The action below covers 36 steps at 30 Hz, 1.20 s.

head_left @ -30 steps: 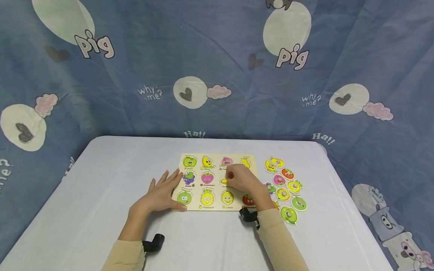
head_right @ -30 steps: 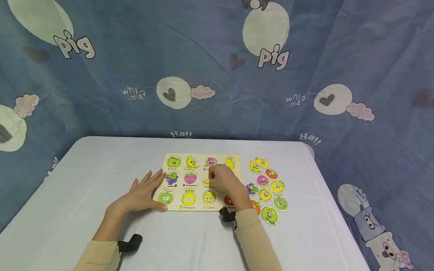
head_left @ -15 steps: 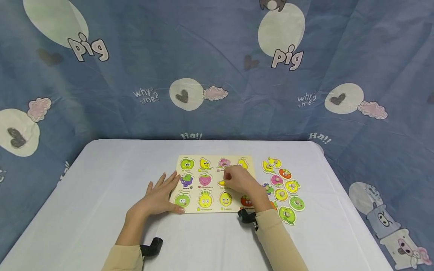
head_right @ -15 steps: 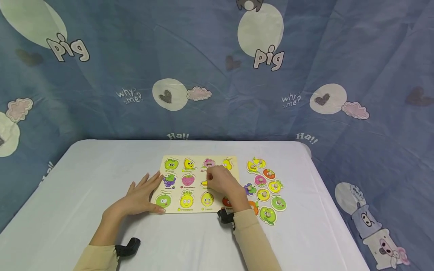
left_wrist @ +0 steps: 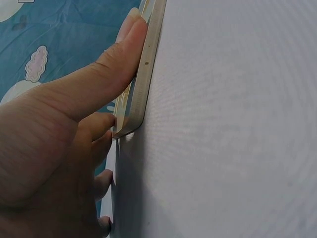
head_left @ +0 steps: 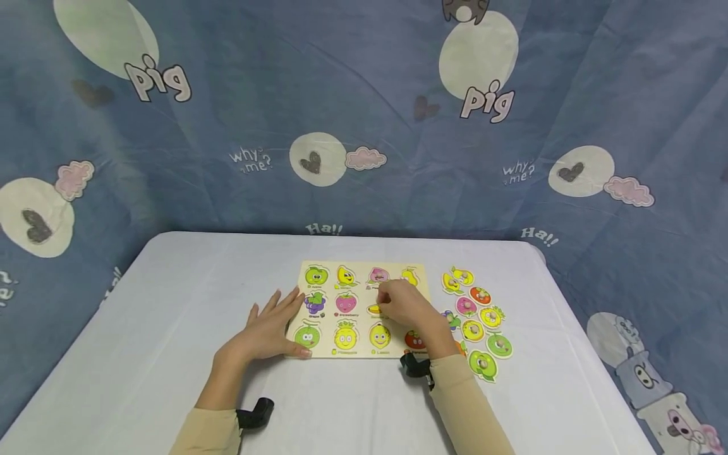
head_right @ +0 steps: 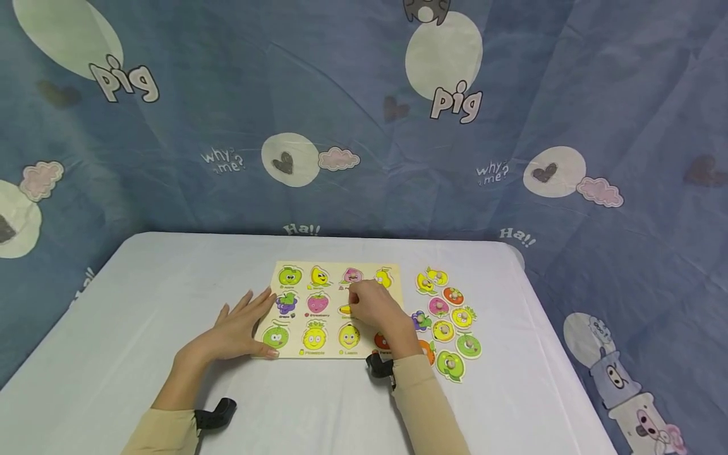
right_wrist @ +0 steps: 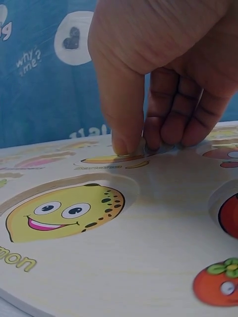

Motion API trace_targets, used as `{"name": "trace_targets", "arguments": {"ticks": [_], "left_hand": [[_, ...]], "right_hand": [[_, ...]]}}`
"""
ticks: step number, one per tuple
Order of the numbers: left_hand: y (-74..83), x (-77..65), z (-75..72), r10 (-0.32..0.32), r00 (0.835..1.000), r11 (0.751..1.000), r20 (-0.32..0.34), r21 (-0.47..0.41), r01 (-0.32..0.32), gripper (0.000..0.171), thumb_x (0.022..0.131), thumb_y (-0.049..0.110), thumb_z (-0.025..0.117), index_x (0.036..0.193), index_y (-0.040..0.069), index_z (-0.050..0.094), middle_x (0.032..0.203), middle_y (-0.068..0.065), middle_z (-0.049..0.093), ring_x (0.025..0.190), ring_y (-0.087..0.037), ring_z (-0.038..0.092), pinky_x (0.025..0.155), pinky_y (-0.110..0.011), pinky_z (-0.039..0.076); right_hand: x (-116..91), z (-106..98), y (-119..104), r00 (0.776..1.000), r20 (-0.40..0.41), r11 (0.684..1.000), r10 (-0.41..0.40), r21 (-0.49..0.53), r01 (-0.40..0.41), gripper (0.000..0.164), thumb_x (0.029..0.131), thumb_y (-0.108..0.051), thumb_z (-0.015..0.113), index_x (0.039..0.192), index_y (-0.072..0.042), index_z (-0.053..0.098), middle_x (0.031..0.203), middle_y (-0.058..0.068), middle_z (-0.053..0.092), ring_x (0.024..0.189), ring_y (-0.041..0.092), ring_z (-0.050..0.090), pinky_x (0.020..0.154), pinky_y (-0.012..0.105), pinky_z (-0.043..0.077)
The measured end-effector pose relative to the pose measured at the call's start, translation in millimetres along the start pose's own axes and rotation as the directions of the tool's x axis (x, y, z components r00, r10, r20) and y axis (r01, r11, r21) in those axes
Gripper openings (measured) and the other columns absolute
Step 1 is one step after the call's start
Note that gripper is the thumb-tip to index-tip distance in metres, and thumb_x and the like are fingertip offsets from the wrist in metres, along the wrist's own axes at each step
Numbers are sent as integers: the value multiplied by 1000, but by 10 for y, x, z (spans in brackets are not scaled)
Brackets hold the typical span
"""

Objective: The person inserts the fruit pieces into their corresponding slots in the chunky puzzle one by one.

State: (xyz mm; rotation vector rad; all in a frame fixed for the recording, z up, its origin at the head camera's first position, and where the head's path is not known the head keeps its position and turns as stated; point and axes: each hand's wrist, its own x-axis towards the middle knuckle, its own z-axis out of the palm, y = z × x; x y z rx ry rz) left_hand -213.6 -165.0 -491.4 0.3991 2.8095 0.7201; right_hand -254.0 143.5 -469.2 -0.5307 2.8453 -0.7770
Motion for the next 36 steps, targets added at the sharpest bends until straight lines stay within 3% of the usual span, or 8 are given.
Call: {"name": "trace_targets", "arguments": {"ticks": [10,28,36], "left_hand": [[-5,4,-6,0,1000,1000,-13,-11,0,132,51,64,87,158,13,28,168,-8,16,154,-44,3,114,-76,-4],[32,-46,24,8,1000,1000,-29,-10,-9,133,48,66,86,156,11,32,167,-10,21,153,-46,7,114,-77,-1],[22,-60,20,12,999,1000,-37,-2,-12,131,49,64,87,156,11,32,166,-10,21,153,-46,8,113,-78,-1]], "right_hand": [[10,-13,-7,1000,-9,1000,-17,17,17,8,92,-11,69,85,-13,69,77,-4,63,71,14,54,65,27,47],[-46,48,5,999,-7,996,52,76,-52,7,91,-16,69,85,-16,69,81,-4,64,73,14,56,66,26,48],[-50,25,7,1000,0,995,22,94,-22,8,91,-15,69,83,-14,69,77,-4,63,71,15,55,64,27,47]]}}
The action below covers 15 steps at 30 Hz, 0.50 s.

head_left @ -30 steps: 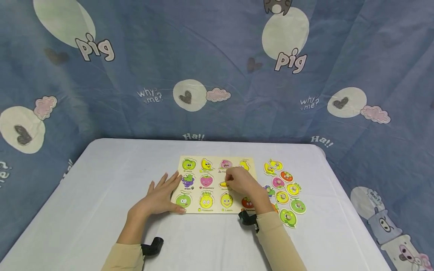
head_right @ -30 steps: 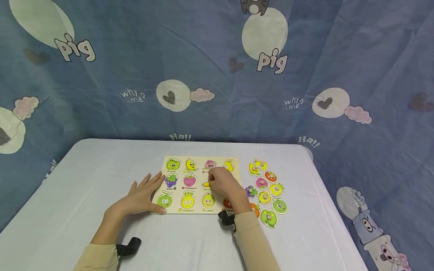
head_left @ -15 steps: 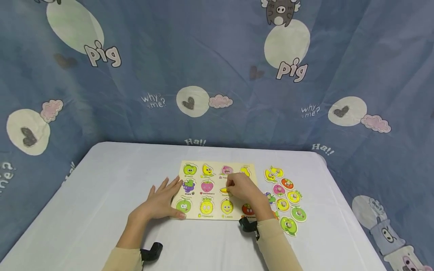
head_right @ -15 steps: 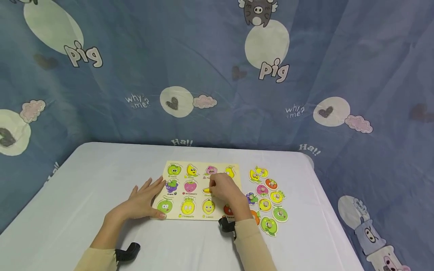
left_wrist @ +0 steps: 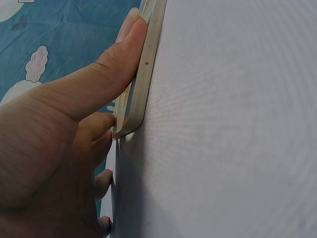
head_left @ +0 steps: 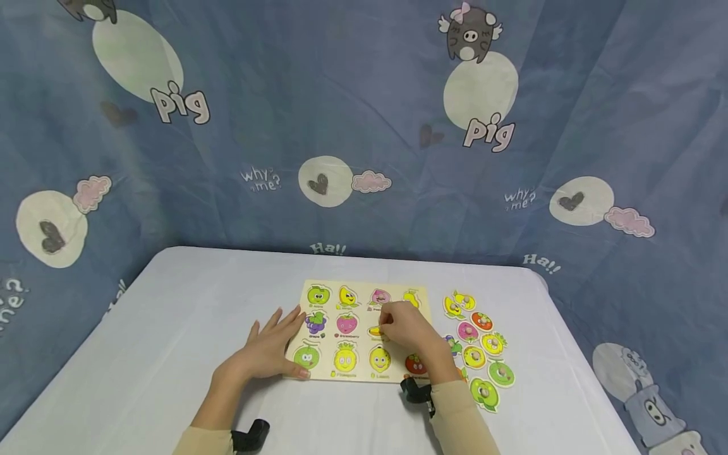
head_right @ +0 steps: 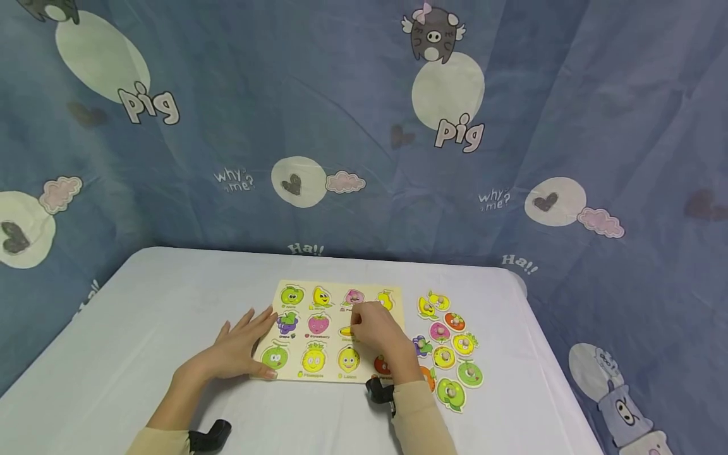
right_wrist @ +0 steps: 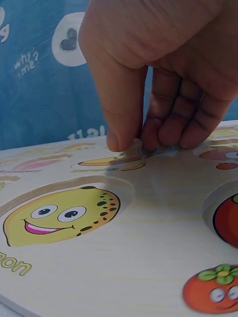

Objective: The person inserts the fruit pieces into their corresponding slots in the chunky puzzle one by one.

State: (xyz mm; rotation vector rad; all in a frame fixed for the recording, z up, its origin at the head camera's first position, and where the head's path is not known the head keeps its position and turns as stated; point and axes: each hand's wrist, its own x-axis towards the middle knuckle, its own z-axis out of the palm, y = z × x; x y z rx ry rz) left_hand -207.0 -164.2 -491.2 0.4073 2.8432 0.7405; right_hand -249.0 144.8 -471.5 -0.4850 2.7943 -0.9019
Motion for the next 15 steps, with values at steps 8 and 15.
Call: {"name": "trace_targets", "arguments": {"ticks": [8,15], "left_hand": [[14,5,-5,7,1000,1000,-6,0,-7,131,49,65,87,156,11,32,166,-9,21,153,-46,8,113,-78,-2],[5,-29,-7,-4,1000,1000,-5,-8,4,132,48,64,87,156,11,33,166,-10,22,153,-46,8,113,-78,-2]], "right_hand": [[-30,-11,1,1000,-18,1000,-8,-9,8,7,91,-15,68,84,-14,70,78,-4,64,70,14,55,64,27,48],[-26,24,12,1000,-16,999,-20,-25,20,7,91,-16,67,84,-15,69,77,-5,63,68,12,55,63,25,48]]}}
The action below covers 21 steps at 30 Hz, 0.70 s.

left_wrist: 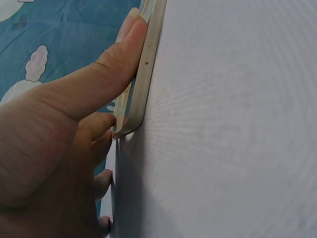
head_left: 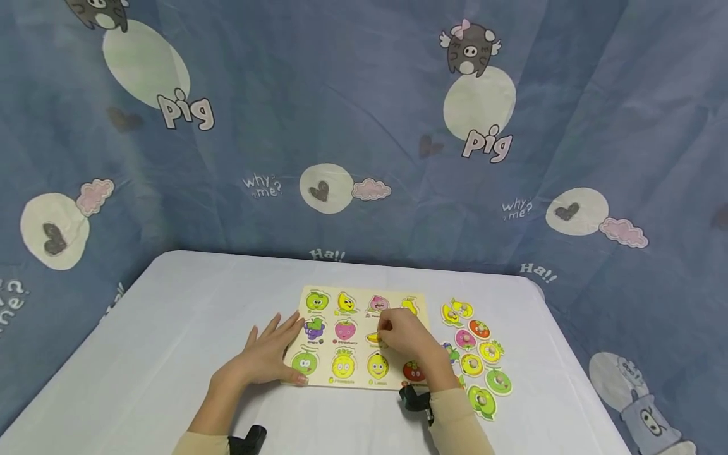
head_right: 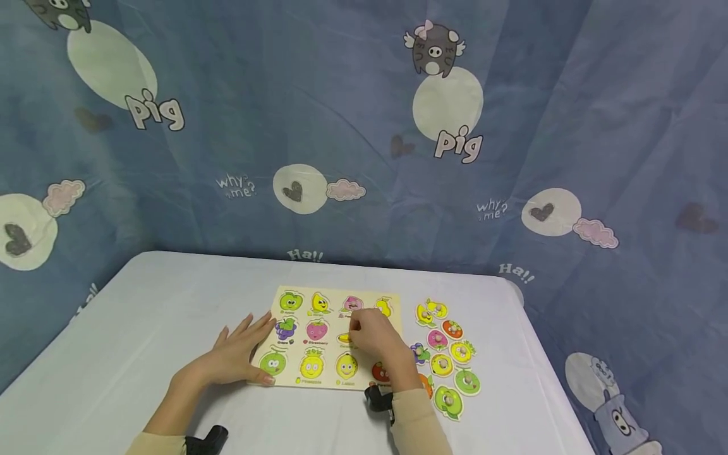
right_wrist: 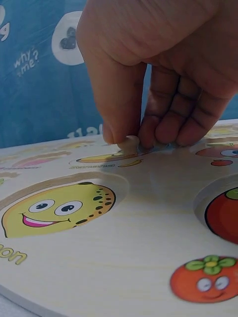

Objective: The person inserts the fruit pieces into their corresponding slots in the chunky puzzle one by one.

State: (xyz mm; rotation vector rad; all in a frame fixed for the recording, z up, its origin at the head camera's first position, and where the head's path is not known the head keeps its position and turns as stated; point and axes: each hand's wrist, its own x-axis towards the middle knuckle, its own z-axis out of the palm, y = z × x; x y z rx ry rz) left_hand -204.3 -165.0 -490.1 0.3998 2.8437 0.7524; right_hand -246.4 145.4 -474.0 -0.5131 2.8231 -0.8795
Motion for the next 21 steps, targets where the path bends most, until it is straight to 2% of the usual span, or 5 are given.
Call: {"name": "trace_targets", "arguments": {"ticks": [9,21], "left_hand": [[-48,-87,-22,-16,1000,1000,0,6,16,133,47,66,87,156,11,33,166,-10,23,153,-46,9,113,-78,-1],[0,-37,-1,-19,1000,1000,-10,4,19,133,46,66,87,156,13,34,166,-7,23,154,-43,9,114,-77,-1]], "right_hand": [[-17,68,-45,1000,5,1000,-23,10,23,8,92,-17,67,85,-16,69,78,-6,62,69,11,54,63,25,47],[-73,-32,-11,999,-37,1000,-18,4,18,6,92,-18,68,87,-16,69,77,-5,62,69,13,53,61,25,46]]}}
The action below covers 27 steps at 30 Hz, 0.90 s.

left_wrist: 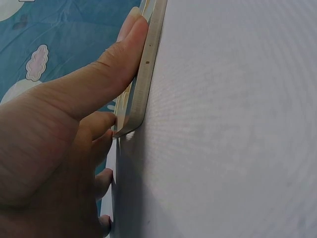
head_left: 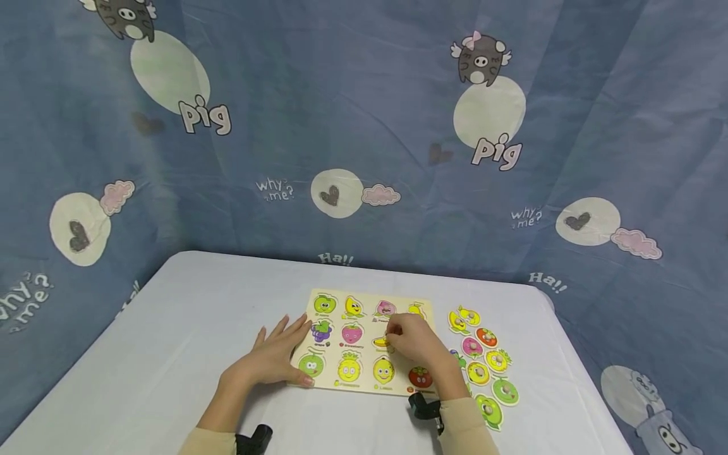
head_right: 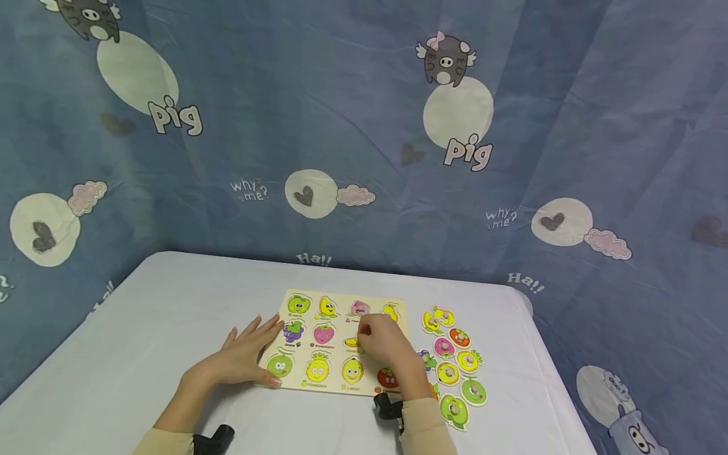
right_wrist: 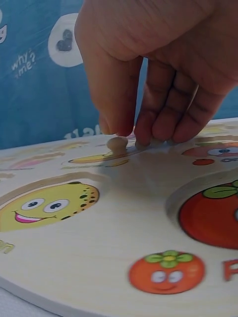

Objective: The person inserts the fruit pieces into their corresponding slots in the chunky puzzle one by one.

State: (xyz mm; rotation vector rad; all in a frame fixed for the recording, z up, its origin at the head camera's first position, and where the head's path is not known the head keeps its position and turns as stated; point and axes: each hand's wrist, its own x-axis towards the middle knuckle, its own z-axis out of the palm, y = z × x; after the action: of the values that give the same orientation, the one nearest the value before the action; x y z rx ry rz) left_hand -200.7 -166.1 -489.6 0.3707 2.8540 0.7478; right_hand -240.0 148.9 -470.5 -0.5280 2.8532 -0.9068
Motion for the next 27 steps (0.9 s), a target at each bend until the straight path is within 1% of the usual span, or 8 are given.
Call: {"name": "trace_targets", "arguments": {"ticks": [4,6,11,14,16,17,22,27], "left_hand": [[-8,2,0,2,1000,1000,-3,3,-2,133,46,66,87,155,12,34,166,-8,24,154,-44,10,114,-77,0],[-13,0,-4,4,1000,1000,-1,4,-4,133,46,67,86,156,12,34,166,-8,23,154,-44,9,114,-77,0],[-21,1,-11,7,1000,1000,5,4,-7,133,47,67,86,156,12,33,166,-8,23,154,-45,9,114,-77,-1],[-20,4,-14,7,1000,1000,8,3,-7,133,47,66,86,156,12,33,166,-7,22,154,-45,9,114,-77,-1],[-19,7,-15,6,1000,1000,11,1,-6,133,47,66,86,156,12,32,166,-7,22,154,-45,9,114,-76,-2],[-19,8,-14,5,1000,1000,14,1,-5,133,47,67,86,156,12,32,167,-7,22,154,-44,8,114,-76,-2],[-14,17,-14,6,1000,1000,18,-8,-6,132,48,64,87,156,12,32,167,-8,22,154,-44,7,114,-76,-2],[-11,22,-13,6,1000,1000,13,-8,-6,130,49,61,89,156,12,33,166,-8,22,154,-44,8,115,-76,-1]], "right_hand": [[-25,-35,19,1000,-17,1000,4,14,-4,5,92,-18,68,90,-14,71,79,-4,63,69,13,53,58,25,46],[-36,-49,35,1000,-21,1000,17,19,-16,5,93,-18,67,92,-14,70,79,-4,62,67,13,53,54,26,46],[-46,-78,102,999,-52,1000,14,13,-14,5,93,-15,66,92,-13,71,79,-3,62,67,14,53,57,27,46],[-37,-94,150,997,-81,1000,11,-16,-12,5,93,-15,67,91,-12,71,80,-4,63,71,13,53,63,27,46],[-36,-116,168,996,-92,999,24,-21,-26,5,92,-15,69,91,-11,71,81,-3,64,72,13,53,65,27,47],[-36,-125,182,995,-95,999,32,-28,-35,5,92,-16,70,91,-11,71,81,-4,63,73,13,52,65,27,47],[-65,-184,222,993,-91,997,76,3,-76,4,92,-16,70,92,-11,71,83,-2,64,73,14,53,63,27,47],[-94,-205,291,990,-121,996,78,-21,-81,5,91,-16,71,92,-11,71,85,-2,65,72,14,53,62,27,46]]}}
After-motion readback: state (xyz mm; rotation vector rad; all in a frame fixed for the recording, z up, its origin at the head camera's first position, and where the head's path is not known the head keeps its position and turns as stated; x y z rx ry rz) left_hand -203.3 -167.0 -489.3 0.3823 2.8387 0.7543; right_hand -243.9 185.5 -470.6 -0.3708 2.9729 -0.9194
